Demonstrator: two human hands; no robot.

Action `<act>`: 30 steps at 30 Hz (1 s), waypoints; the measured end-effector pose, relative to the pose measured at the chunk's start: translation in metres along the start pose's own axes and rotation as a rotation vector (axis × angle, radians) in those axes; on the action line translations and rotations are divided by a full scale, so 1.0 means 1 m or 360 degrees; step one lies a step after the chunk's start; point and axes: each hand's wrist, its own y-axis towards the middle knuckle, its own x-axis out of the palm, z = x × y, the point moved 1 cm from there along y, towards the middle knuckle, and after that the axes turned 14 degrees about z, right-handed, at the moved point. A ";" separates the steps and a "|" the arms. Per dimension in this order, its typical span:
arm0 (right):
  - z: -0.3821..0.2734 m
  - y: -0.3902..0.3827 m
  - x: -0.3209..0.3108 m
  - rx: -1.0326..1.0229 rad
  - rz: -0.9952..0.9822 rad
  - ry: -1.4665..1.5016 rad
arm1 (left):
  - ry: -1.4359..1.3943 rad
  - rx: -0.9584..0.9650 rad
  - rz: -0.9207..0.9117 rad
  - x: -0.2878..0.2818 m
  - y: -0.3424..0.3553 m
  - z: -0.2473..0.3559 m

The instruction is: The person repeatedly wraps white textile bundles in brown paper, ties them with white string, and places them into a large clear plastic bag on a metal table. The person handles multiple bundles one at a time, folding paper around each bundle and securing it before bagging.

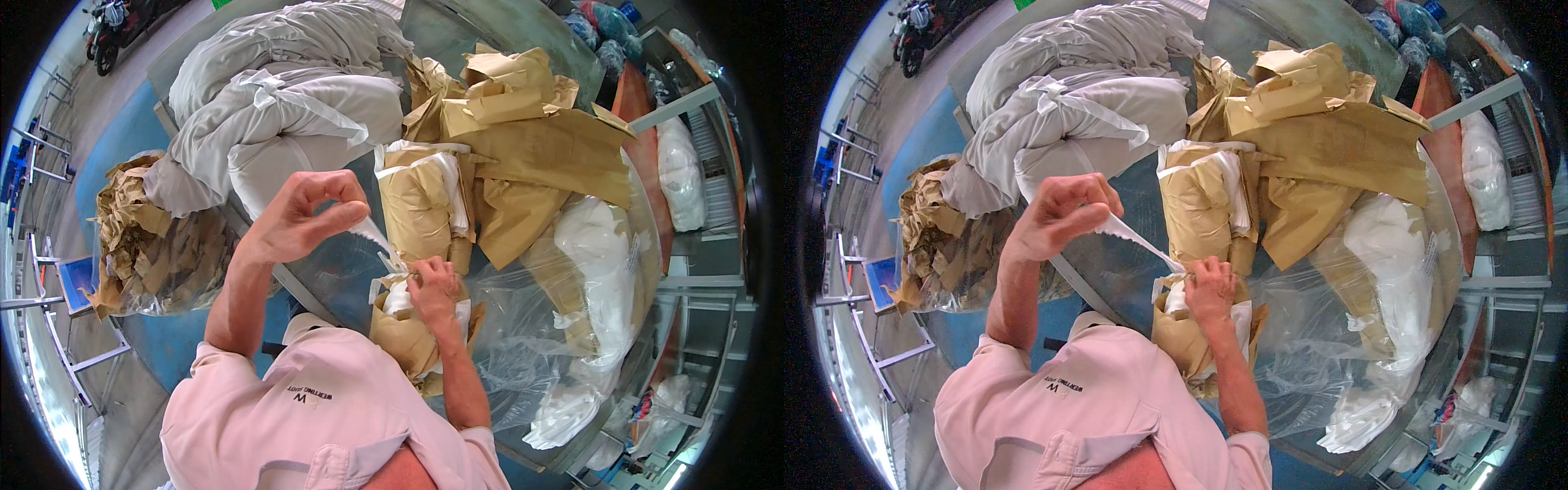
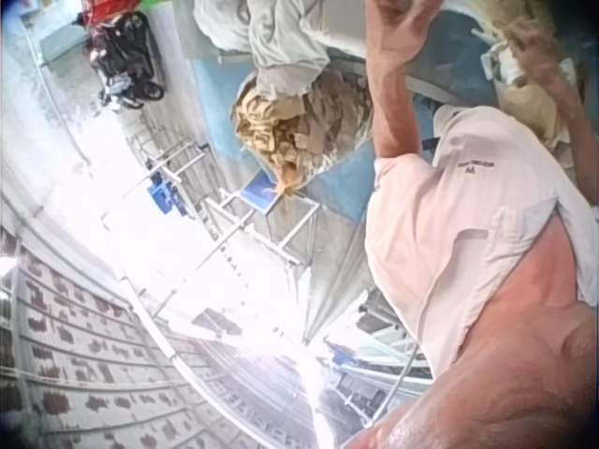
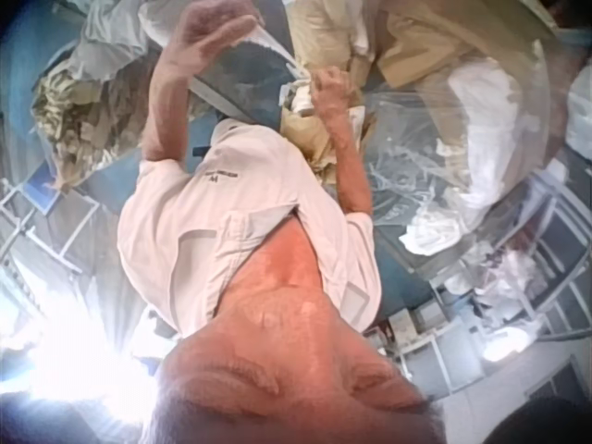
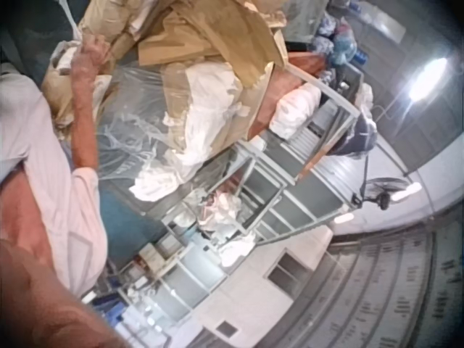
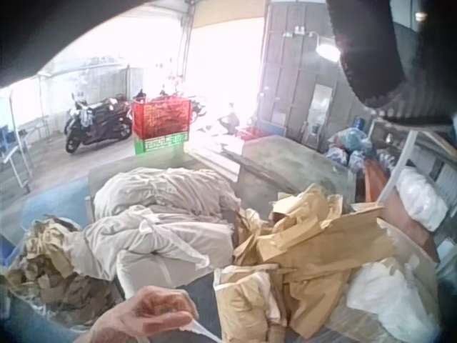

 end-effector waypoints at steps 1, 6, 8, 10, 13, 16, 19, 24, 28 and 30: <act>0.005 -0.001 -0.003 0.0046 0.0056 0.0021 | 0.0288 0.0174 0.0033 -0.003 0.004 -0.013; 0.038 -0.026 -0.023 0.0039 -0.0106 0.0271 | 0.1805 0.0183 0.0123 0.025 -0.033 -0.110; 0.050 -0.033 -0.024 0.0188 -0.0139 0.0549 | 0.1138 0.0034 0.0086 0.049 -0.053 -0.152; 0.061 -0.033 -0.019 0.0450 -0.0192 0.0900 | 0.0447 -0.0435 -0.0104 0.078 -0.064 -0.191; 0.066 -0.020 -0.013 0.0198 0.0399 0.0925 | 0.0445 -0.0624 -0.0093 0.127 -0.075 -0.223; 0.062 -0.011 -0.011 0.0340 0.0031 0.0641 | 0.0456 -0.0615 0.0121 0.149 -0.086 -0.229; 0.051 -0.003 -0.023 0.0258 -0.0222 0.0253 | 0.0380 -0.0707 0.0090 0.145 -0.087 -0.232; 0.034 0.027 -0.043 0.0159 -0.0654 0.0501 | 0.0362 -0.0849 -0.0455 0.126 -0.075 -0.225; 0.024 0.047 -0.046 0.0913 -0.0945 0.0849 | -0.0149 -0.0920 -0.0296 0.106 -0.061 -0.182; 0.015 0.053 -0.046 0.0876 -0.0915 0.0891 | -0.0488 -0.0916 -0.0306 0.089 -0.055 -0.153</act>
